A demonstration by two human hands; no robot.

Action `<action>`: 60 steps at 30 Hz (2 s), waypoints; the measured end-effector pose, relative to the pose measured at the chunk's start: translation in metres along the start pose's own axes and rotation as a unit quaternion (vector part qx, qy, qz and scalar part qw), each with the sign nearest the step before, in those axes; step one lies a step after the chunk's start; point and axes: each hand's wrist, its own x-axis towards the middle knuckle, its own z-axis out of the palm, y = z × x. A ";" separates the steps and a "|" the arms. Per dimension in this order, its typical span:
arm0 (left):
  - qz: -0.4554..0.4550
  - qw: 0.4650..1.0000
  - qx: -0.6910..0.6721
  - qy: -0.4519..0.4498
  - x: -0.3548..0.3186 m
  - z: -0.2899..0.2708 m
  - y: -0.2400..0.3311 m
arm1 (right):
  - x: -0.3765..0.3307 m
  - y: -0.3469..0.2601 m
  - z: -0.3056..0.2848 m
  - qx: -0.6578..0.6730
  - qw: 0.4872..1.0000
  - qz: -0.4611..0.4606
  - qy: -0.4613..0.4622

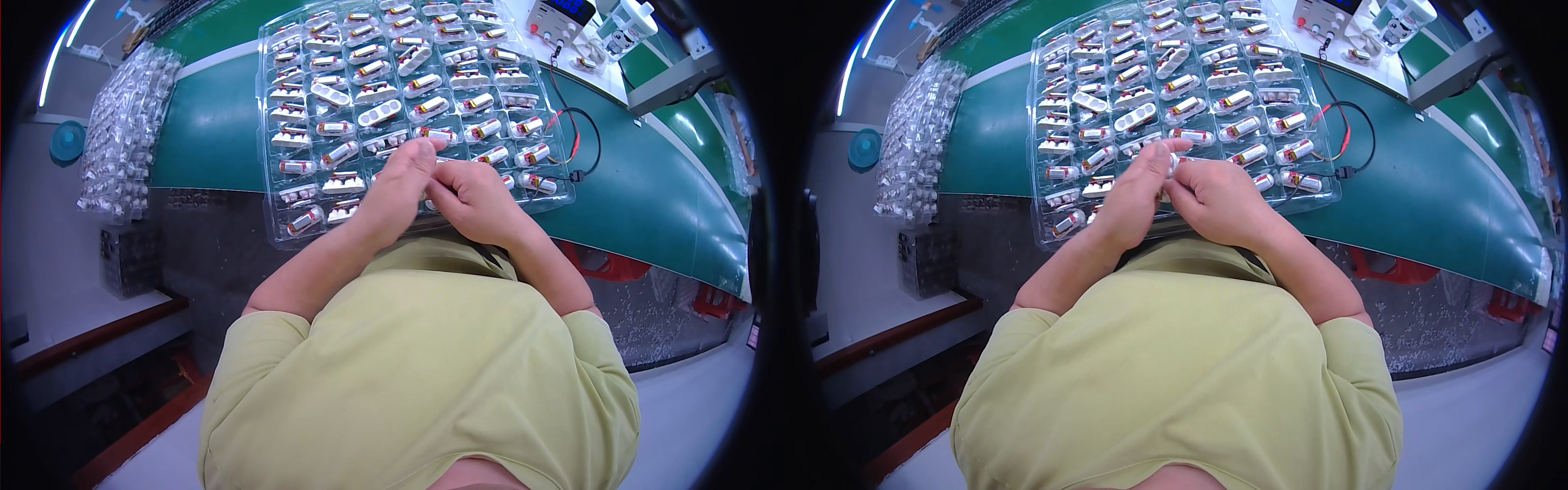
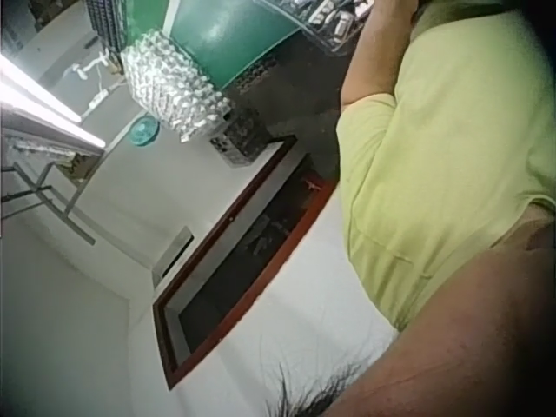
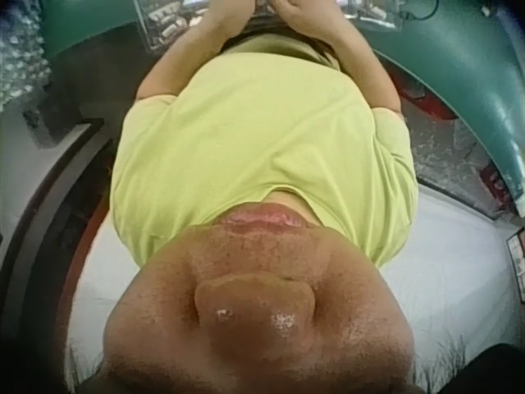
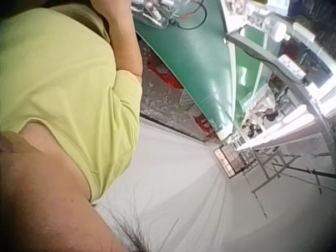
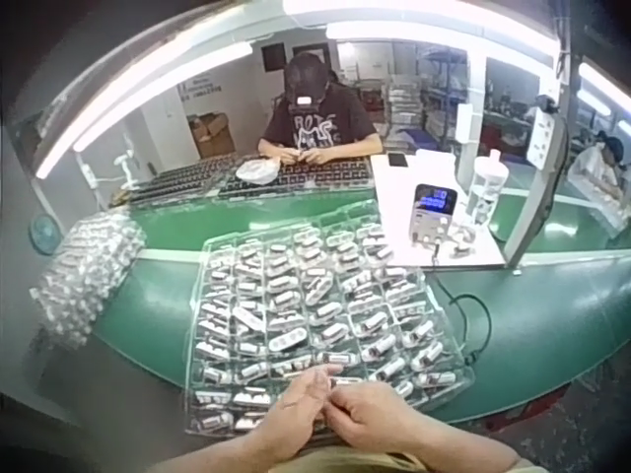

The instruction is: The person tests small electronic components from a plastic tray using testing probes connected to a power supply.

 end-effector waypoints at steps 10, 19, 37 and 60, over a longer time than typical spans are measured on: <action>0.152 0.980 -0.036 0.121 0.012 -0.027 -0.005 | -0.008 0.001 0.001 -0.156 0.963 -0.133 0.175; 0.126 0.977 -0.118 0.129 0.009 -0.041 -0.014 | -0.008 0.012 -0.006 -0.167 0.925 -0.215 0.266; 0.176 0.980 0.075 -0.050 -0.003 -0.025 -0.013 | -0.014 0.001 -0.014 -0.005 1.000 -0.003 0.025; 0.116 0.990 0.003 0.083 0.001 -0.071 -0.004 | -0.019 0.023 -0.043 0.310 0.938 0.093 0.122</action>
